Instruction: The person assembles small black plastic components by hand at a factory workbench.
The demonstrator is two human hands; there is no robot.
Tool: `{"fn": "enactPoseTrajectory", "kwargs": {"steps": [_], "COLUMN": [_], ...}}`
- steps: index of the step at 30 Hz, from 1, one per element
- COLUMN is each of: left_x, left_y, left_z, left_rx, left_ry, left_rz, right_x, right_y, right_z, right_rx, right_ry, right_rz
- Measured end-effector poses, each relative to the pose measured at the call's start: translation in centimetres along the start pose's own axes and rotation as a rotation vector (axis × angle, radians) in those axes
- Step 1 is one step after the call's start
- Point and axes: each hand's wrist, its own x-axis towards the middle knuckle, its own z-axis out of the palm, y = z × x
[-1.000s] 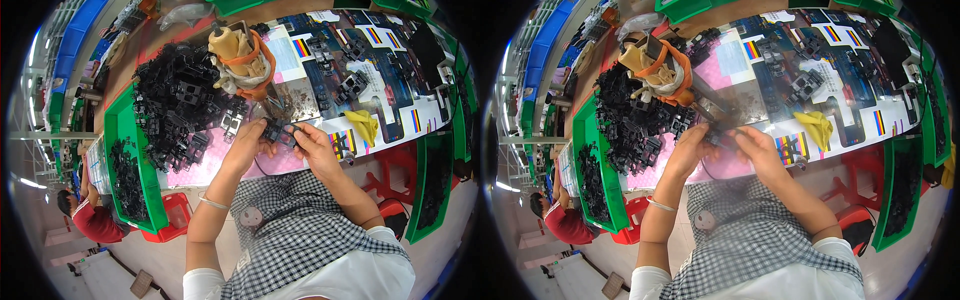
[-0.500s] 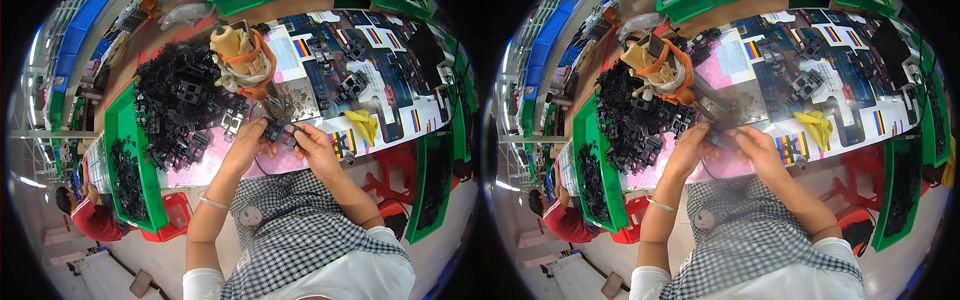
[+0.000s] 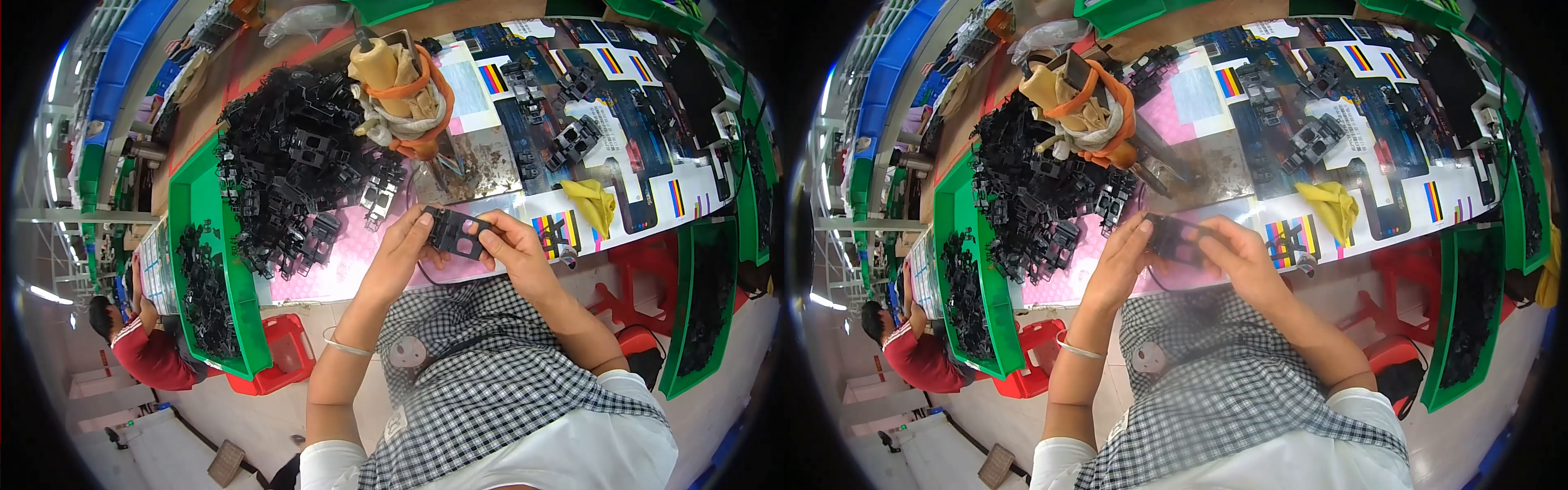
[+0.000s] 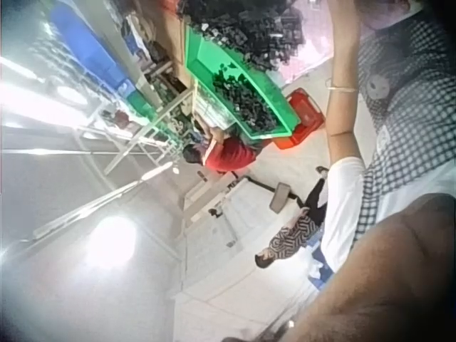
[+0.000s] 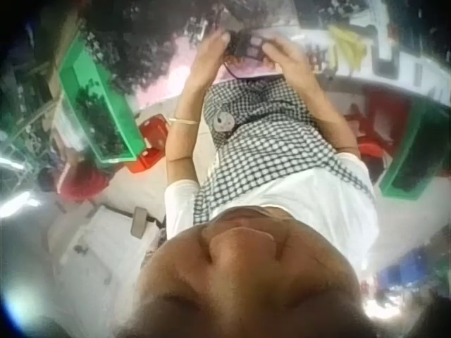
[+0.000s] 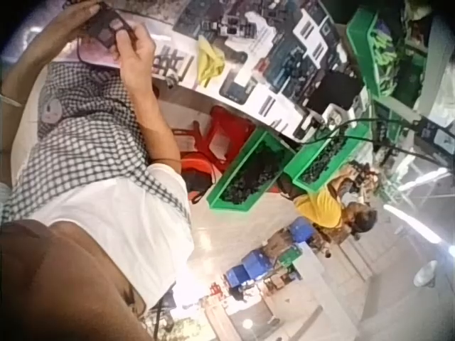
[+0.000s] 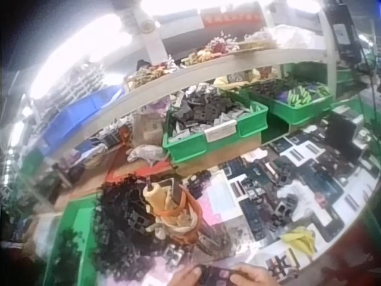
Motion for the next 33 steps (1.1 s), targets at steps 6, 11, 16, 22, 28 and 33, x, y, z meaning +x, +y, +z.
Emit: {"fn": "enactPoseTrajectory", "kwargs": {"steps": [6, 11, 16, 22, 28, 33], "left_x": [-2.1, -3.5, -3.9, -4.0, -4.0, -4.0], "left_y": [0.6, 0.8, 0.1, 0.1, 0.1, 0.2], "left_z": [0.6, 1.9, 2.2, 2.2, 2.6, 2.4], "left_rx": [0.364, 0.454, 0.385, 0.518, 0.571, 0.397], "left_ry": [0.073, 0.120, 0.171, 0.202, 0.215, 0.249], "left_rz": [0.314, 0.335, 0.305, 0.394, 0.424, 0.312], "right_x": [-0.5, -1.1, -1.4, -1.5, -1.9, -2.6], "right_y": [-0.5, -2.1, -2.3, -2.2, -2.6, -2.6], "right_z": [-1.3, -0.2, 1.2, 1.0, 1.4, 0.7], "right_rx": [-0.618, -0.624, -0.680, -0.885, -1.186, -1.178], "right_ry": [-0.124, 0.014, -0.024, -0.002, 0.017, 0.062], "right_rz": [-0.420, -0.454, -0.522, -0.666, -0.803, -0.721]}}
